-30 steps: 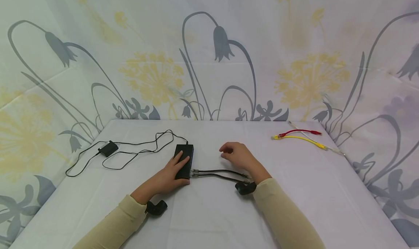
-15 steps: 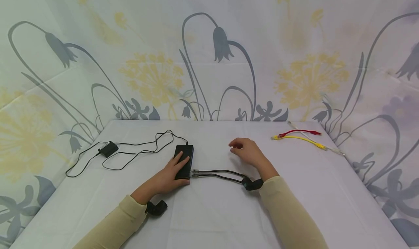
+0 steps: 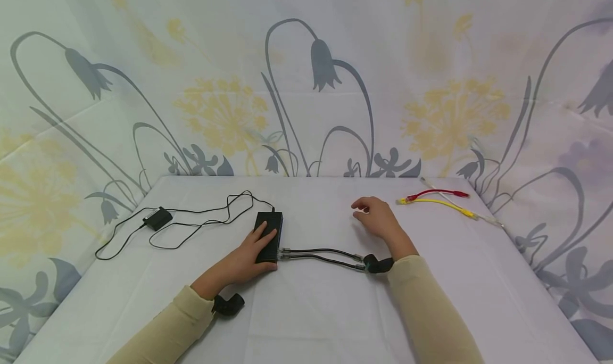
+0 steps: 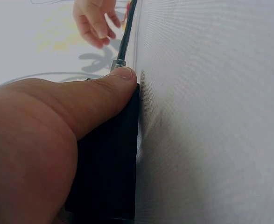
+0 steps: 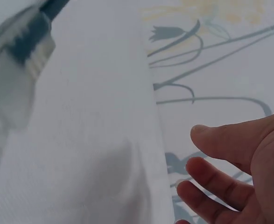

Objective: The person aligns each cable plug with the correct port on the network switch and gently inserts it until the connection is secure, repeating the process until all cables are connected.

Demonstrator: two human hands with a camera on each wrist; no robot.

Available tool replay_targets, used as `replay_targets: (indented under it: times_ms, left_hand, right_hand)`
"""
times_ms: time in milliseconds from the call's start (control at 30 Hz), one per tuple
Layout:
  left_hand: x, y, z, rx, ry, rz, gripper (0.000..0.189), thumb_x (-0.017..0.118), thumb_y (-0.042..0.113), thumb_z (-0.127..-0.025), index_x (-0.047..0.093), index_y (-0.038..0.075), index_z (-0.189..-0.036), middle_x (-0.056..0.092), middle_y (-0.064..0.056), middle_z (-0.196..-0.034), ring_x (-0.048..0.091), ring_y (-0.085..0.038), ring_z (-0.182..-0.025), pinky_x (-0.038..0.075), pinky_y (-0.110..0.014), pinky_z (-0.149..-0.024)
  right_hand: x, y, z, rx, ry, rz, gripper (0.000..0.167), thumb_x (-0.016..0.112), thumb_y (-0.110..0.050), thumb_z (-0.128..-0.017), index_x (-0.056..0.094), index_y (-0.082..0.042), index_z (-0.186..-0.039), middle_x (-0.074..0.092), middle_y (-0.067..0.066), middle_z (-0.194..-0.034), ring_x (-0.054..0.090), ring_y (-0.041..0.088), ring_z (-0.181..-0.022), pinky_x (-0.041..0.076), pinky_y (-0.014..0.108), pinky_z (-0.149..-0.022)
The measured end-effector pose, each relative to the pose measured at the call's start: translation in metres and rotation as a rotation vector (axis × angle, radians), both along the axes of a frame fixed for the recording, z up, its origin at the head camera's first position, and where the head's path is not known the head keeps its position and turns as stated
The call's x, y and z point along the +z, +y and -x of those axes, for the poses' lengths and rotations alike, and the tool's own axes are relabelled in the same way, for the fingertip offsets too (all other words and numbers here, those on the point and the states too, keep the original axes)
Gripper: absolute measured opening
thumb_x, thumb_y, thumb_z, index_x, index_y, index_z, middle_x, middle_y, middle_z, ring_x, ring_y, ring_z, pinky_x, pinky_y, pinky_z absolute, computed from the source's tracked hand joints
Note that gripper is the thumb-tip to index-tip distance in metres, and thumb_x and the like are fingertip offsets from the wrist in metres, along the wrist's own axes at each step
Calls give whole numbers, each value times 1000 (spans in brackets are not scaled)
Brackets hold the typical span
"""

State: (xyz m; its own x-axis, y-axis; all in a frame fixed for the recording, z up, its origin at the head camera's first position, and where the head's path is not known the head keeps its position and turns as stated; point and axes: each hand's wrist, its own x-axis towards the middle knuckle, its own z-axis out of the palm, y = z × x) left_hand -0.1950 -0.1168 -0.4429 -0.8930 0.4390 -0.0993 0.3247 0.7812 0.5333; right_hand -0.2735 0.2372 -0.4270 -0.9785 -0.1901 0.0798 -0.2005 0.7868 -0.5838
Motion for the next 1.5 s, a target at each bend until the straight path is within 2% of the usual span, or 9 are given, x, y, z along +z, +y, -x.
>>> replay_targets:
  times_ms: [500, 800, 1233, 1500]
  left_hand:
    - [-3, -1, 2, 4, 4, -4, 81, 66, 45, -90, 24, 23, -156, 1, -6, -165, 4, -42, -149, 28, -61, -111]
    - [-2, 0, 1, -2, 3, -1, 81, 66, 45, -90, 23, 22, -156, 1, -6, -165, 4, -42, -149, 27, -61, -112]
    - [-2, -1, 1, -8, 0, 4, 81, 66, 44, -91, 23, 22, -156, 0, -6, -165, 3, -42, -149, 28, -61, -112]
    - [-2, -1, 0, -7, 8, -4, 81, 66, 44, -90, 23, 23, -156, 1, -6, -165, 4, -42, -149, 28, -61, -111]
  right_hand:
    - [3, 25, 4, -60, -7, -46, 30, 55, -21, -98, 63, -7, -123, 55, 23, -131, 50, 41, -121, 41, 57, -98]
    - [4, 41, 3, -103, 12, -53, 31, 55, -20, -97, 61, -4, -124, 56, 24, -127, 49, 43, -120, 40, 57, -98]
    - [3, 58, 4, -196, 27, -30, 39, 55, -19, -97, 52, -4, -133, 47, 28, -132, 47, 44, -119, 39, 59, -98]
    - [3, 69, 4, -224, 53, -38, 41, 55, -19, -97, 50, -3, -135, 46, 30, -133, 45, 46, -117, 36, 62, -99]
